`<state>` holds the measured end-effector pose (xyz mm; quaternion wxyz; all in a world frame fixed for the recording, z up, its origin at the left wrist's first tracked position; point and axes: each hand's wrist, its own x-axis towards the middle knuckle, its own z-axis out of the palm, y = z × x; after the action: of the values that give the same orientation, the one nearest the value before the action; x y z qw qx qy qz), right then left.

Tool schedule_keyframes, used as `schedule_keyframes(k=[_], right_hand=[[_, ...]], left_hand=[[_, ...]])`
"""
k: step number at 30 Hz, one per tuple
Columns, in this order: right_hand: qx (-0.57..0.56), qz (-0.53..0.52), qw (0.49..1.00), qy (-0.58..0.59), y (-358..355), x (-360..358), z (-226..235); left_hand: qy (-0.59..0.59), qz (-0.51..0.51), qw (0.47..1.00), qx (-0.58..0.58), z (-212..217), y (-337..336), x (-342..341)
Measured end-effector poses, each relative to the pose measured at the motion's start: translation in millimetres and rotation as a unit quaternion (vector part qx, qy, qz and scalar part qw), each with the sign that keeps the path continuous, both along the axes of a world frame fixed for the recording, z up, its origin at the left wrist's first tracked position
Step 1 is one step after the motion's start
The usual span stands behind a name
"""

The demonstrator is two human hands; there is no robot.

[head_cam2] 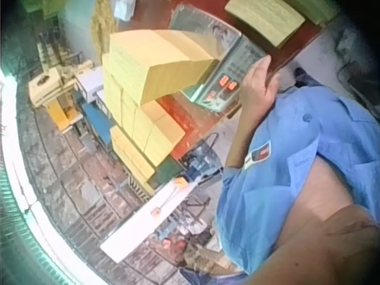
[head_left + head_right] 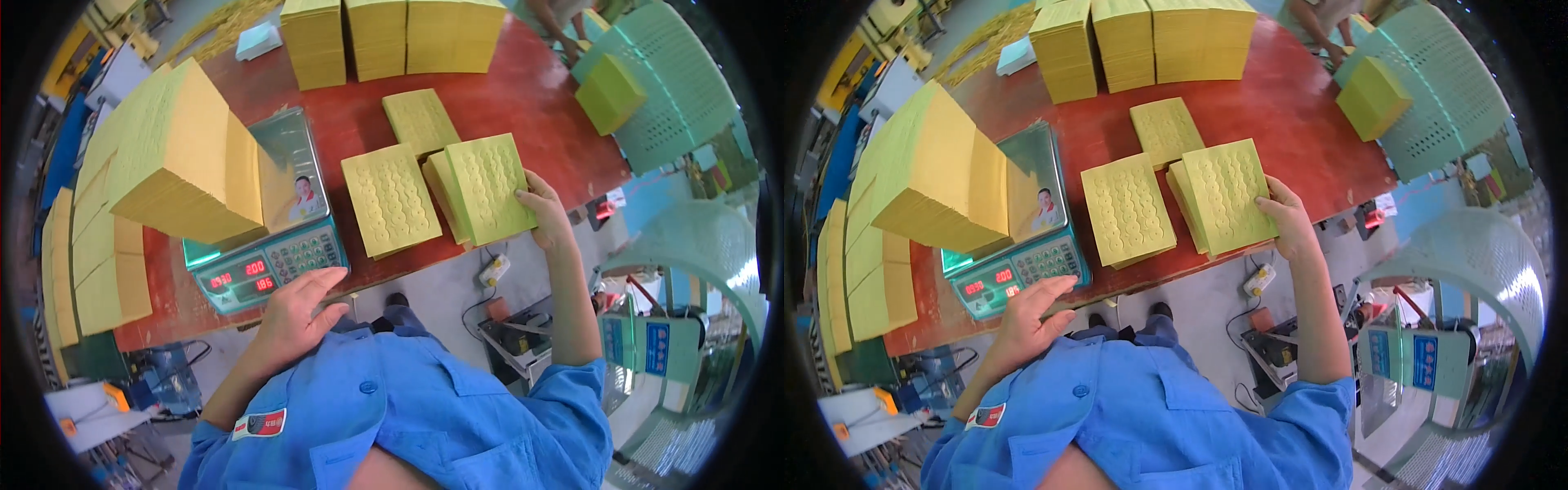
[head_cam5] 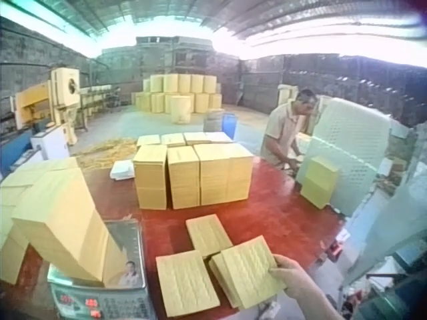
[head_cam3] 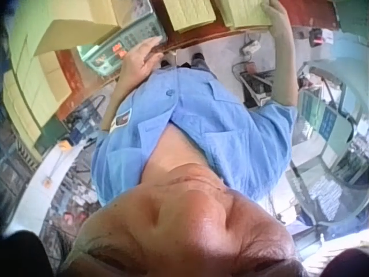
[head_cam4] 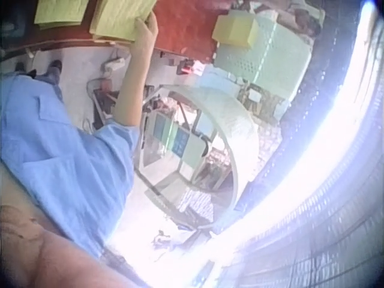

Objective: Weighing stacks of yellow paper pads on a digital scale and organizing them on a table.

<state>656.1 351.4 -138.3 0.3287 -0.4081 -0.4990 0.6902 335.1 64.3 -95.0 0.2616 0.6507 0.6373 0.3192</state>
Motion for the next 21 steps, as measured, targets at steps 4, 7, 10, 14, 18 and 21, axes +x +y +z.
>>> schedule_keyframes(k=[4,7,10,14,18,21], right_hand=[[-0.015,0.051,0.998,-0.026,24,-5,-17],[0.020,0.088,0.993,-0.078,34,-10,-19],[0.032,0.104,0.991,-0.078,33,-15,-22],[0.052,0.097,0.991,-0.072,35,-4,-27],[0.113,0.073,0.984,-0.119,40,-3,-35],[0.224,0.067,0.946,-0.226,45,-7,-41]], left_hand=[[0.011,0.078,0.997,-0.018,-11,-12,21],[-0.012,0.131,0.990,-0.043,-21,-22,34],[-0.034,0.191,0.978,-0.075,-27,-36,48],[0.003,0.198,0.980,-0.028,-37,-44,52],[-0.007,0.205,0.978,-0.028,-36,-59,56],[-0.010,0.238,0.971,-0.032,-39,-78,50]])
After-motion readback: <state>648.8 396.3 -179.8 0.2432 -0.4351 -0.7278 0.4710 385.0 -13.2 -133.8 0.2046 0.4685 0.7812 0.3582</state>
